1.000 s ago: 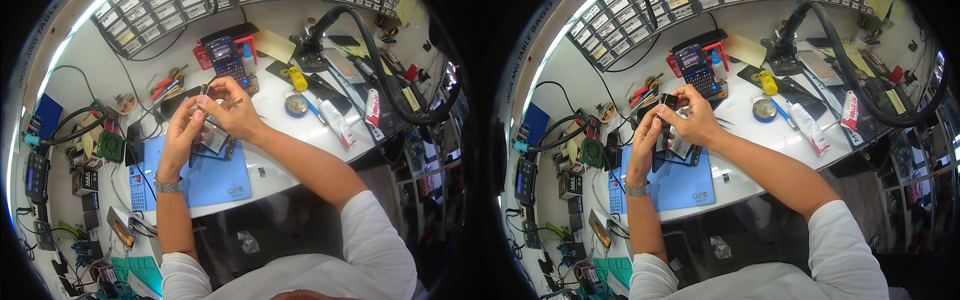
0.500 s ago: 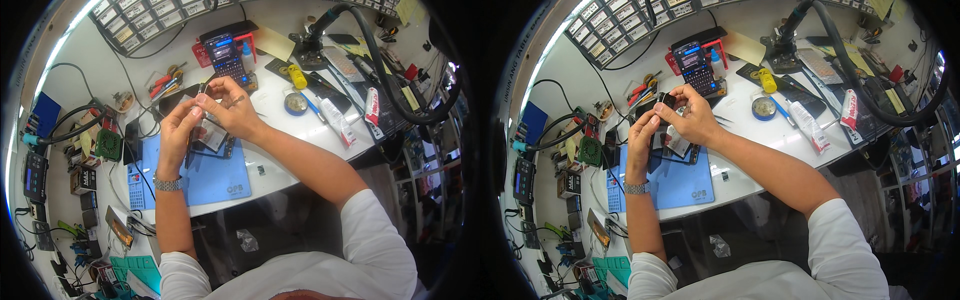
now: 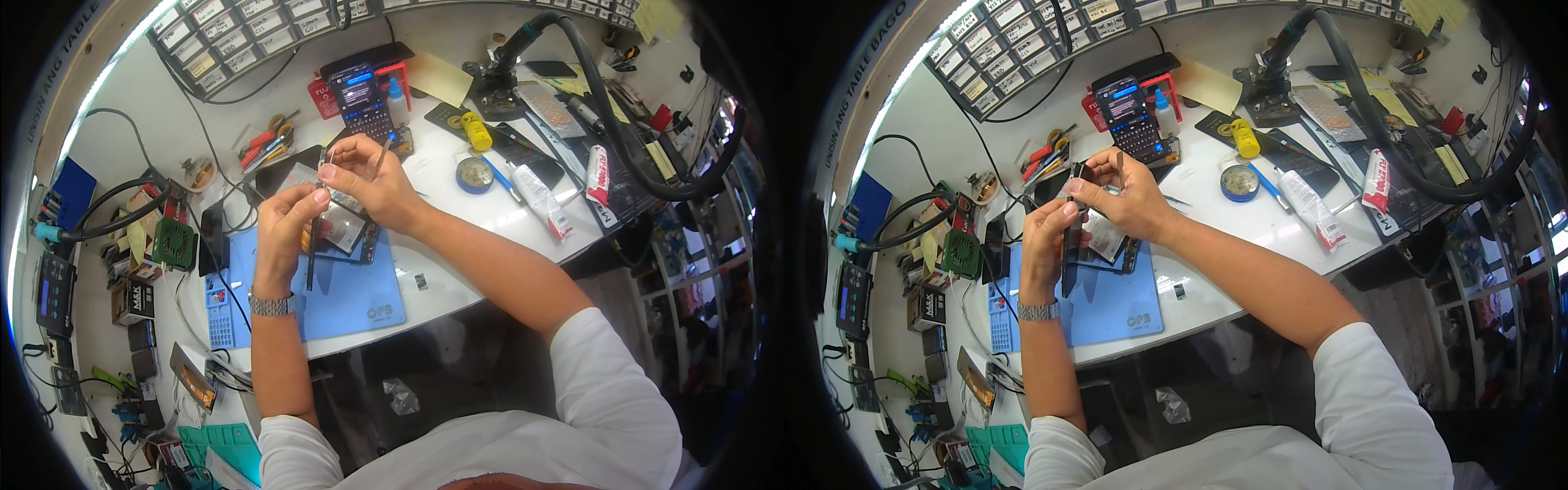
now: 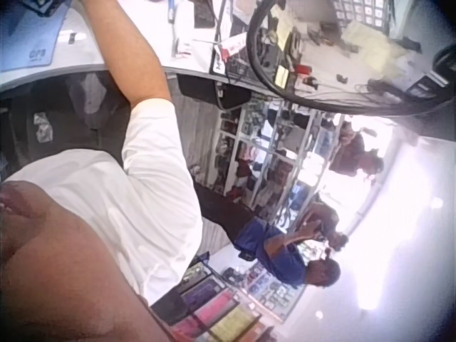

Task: The person disassembles a smartphone, removes the back cover and battery, and uses a screwdriver and tweezers to manipulate internal components. They then reassemble the device and use a small brush to clean the interior.

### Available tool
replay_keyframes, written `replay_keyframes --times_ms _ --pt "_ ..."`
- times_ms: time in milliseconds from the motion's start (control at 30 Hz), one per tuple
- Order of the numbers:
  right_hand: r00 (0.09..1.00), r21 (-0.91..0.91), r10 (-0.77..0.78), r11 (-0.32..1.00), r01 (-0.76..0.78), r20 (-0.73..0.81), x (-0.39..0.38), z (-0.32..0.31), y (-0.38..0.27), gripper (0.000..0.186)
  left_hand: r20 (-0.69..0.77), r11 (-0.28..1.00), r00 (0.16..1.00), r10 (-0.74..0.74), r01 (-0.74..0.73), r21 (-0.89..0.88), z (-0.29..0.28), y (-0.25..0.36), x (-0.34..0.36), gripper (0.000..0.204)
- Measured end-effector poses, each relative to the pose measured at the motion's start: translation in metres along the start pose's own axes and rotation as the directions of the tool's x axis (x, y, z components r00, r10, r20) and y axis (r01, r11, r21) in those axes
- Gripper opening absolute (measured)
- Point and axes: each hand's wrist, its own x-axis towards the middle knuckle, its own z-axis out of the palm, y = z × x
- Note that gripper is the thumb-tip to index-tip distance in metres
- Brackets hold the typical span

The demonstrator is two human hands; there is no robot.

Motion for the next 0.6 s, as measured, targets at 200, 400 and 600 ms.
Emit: replay_keyframes --times_ms 200,400,600 --pt "1.0 0.037 0.018 0.999 -0.019 0.017 -0.0051 -0.0014 -0.0019 0.044 -0.024 1.0 1.0 0.017 -0.017 -0.003 0.0008 -0.0052 -0.0038 0.05" --pt "0.996 0.105 0.052 0.993 -0.06 0.077 -0.0003 -0.0033 -0.009 0.033 -0.031 0.996 0.997 0.076 -0.078 -0.043 0.0019 0.0004 -0.0005 0.045" --pt "0.995 0.092 0.076 0.992 -0.082 0.064 0.0001 -0.0045 -0.009 0.034 -0.043 0.997 0.997 0.056 -0.059 -0.057 0.0033 0.0004 -0.0022 0.044"
